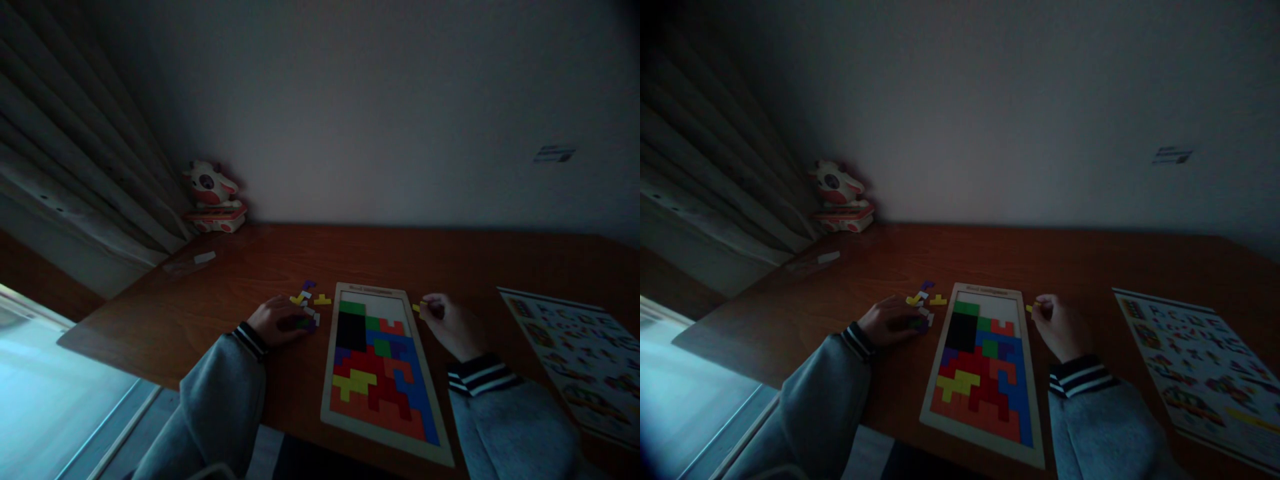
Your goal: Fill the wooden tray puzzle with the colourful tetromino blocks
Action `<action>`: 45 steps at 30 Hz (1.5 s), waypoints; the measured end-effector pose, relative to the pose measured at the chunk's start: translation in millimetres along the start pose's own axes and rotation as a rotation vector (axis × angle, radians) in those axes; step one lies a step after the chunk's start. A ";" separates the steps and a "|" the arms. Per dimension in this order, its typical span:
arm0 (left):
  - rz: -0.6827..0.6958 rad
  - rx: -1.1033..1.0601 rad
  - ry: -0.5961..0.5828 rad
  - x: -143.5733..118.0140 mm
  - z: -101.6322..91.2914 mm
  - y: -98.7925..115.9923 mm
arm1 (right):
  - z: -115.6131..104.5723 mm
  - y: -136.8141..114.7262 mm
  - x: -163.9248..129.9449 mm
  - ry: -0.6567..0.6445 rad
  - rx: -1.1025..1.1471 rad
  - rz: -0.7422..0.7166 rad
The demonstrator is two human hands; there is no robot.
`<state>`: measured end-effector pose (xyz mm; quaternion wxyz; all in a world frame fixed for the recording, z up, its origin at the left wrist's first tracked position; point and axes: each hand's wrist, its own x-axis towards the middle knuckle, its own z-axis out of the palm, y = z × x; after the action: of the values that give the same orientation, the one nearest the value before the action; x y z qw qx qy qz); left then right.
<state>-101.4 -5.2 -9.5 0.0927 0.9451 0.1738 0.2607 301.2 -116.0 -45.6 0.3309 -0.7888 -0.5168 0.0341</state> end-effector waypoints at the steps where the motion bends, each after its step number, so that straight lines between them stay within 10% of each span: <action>1: -0.002 0.000 0.000 -0.1 0.3 -0.2 | 0.2 -1.1 -0.4 0.021 -0.007 -0.055; 11: -0.004 -0.007 0.006 7.3 6.0 3.4 | -8.6 -28.0 -10.9 -0.275 0.179 -0.454; 26: 0.006 0.031 0.169 55.2 36.8 -12.8 | 7.4 -42.4 -0.3 -0.091 -0.130 -0.408; 45: -0.036 -0.027 0.239 53.9 25.5 -8.1 | -9.1 -37.0 -12.5 -0.369 0.231 -0.487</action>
<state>-46.9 20.4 -8.5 0.0887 0.9027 0.1969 0.3722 269.7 -121.7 -21.5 0.3171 -0.5799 -0.7343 0.1549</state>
